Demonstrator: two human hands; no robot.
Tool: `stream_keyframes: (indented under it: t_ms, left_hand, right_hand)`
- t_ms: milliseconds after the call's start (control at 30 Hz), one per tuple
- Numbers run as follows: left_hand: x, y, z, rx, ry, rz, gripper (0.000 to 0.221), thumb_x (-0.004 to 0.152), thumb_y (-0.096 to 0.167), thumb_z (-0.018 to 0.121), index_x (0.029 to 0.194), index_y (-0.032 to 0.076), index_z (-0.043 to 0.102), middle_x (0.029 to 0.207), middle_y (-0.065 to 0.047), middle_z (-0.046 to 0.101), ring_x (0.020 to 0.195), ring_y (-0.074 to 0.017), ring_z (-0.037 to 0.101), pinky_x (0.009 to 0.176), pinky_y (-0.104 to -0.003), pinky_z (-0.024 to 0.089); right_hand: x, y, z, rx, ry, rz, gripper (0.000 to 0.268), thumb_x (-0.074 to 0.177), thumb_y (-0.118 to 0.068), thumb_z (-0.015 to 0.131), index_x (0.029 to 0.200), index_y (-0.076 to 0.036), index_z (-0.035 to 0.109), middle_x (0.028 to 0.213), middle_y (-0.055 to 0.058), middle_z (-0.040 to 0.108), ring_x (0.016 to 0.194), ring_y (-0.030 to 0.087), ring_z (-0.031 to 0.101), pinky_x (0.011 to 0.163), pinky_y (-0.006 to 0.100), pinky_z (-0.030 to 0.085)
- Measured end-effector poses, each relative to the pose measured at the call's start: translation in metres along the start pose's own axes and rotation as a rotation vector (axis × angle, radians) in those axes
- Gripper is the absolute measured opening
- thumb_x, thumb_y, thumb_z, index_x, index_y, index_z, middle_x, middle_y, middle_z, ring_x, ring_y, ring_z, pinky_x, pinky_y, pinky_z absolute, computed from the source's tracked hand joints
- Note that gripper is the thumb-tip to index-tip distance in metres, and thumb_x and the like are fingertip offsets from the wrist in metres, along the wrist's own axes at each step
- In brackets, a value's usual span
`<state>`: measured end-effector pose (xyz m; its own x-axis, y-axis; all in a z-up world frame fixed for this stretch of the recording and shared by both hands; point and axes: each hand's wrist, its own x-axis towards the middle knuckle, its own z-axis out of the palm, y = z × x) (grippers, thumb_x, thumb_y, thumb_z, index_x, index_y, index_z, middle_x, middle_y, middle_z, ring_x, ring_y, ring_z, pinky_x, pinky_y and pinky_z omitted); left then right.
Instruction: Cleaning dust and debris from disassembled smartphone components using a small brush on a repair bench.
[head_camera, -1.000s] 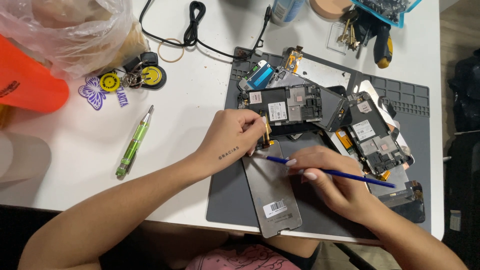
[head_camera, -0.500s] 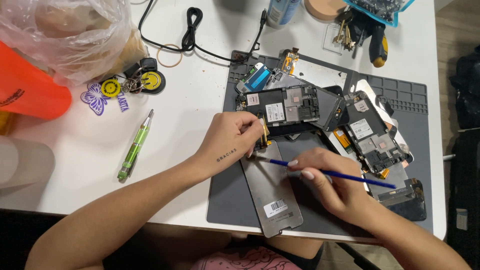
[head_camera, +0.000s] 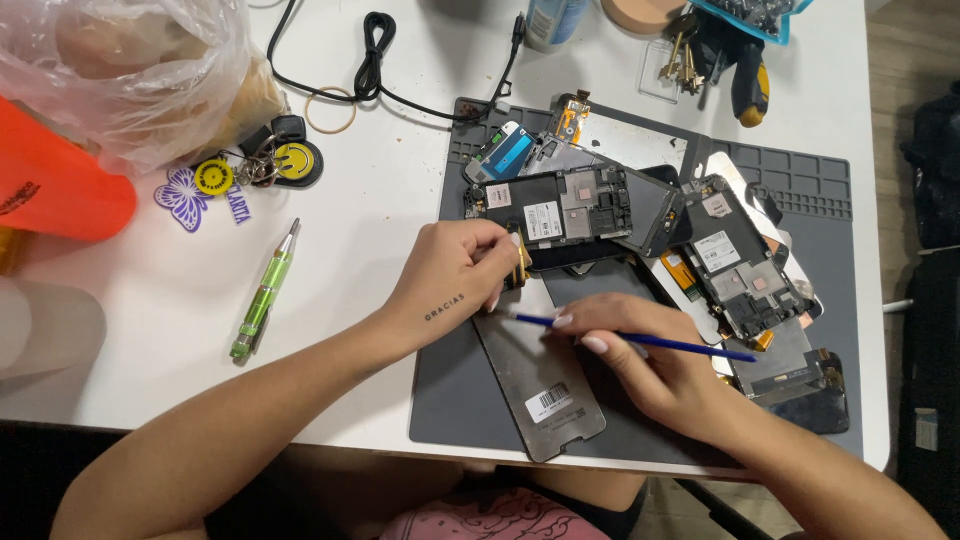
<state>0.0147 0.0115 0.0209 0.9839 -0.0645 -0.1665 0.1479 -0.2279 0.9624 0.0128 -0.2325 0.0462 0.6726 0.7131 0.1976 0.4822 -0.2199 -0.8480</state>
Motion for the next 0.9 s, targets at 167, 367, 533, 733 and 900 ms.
stream_keyframes:
  t_ms: [167,367,533,733,900]
  left_hand:
    - [-0.001,0.003,0.000,0.013,0.002,0.000,0.045,0.102,0.021,0.057,0.058,0.012,0.055,0.044,0.000,0.058,0.043,-0.0058,0.047,0.053,-0.025,0.042]
    - [-0.004,0.005,0.002,0.035,-0.012,-0.014,0.041,0.102,0.024,0.058,0.063,0.011,0.061,0.046,0.000,0.059,0.045,-0.0063,0.049,0.055,-0.026,0.042]
    - [-0.006,-0.012,0.010,0.104,-0.008,0.053,0.035,0.099,0.024,0.067,0.067,0.013,0.062,0.052,0.004,0.049,0.053,-0.0073,0.038,0.054,-0.029,0.033]
    - [-0.009,-0.010,0.010,0.164,-0.004,0.221,0.014,0.093,0.018,0.072,0.086,0.006,0.075,0.052,-0.008,0.066,0.046,-0.0155,0.059,0.048,-0.026,0.049]
    - [-0.010,-0.004,0.004,0.276,0.033,0.309,0.014,0.092,0.019,0.074,0.086,0.007,0.076,0.058,-0.008,0.068,0.053,-0.0183,0.063,0.050,-0.026,0.053]
  right_hand:
    - [0.002,-0.007,-0.005,0.122,0.052,0.029,0.031,0.108,-0.021,0.048,0.106,-0.001,0.071,0.093,0.011,0.075,0.084,0.022,0.073,0.077,0.030,0.060]
    - [0.002,-0.011,-0.012,0.140,-0.020,0.071,0.035,0.108,-0.024,0.047,0.097,-0.002,0.072,0.084,0.008,0.075,0.073,0.018,0.067,0.072,0.028,0.055]
    - [0.007,-0.015,-0.019,0.165,-0.135,0.071,0.039,0.109,-0.029,0.045,0.092,-0.005,0.071,0.086,0.006,0.074,0.081,0.021,0.072,0.078,0.031,0.056]
    - [0.002,-0.006,-0.022,0.163,0.010,-0.022,0.034,0.106,-0.023,0.050,0.098,-0.001,0.074,0.079,0.016,0.075,0.069,0.025,0.073,0.068,0.041,0.060]
    - [-0.016,0.015,-0.028,0.258,0.201,0.047,0.043,0.109,-0.027,0.046,0.095,0.001,0.076,0.072,0.013,0.075,0.065,0.021,0.076,0.065,0.035,0.062]
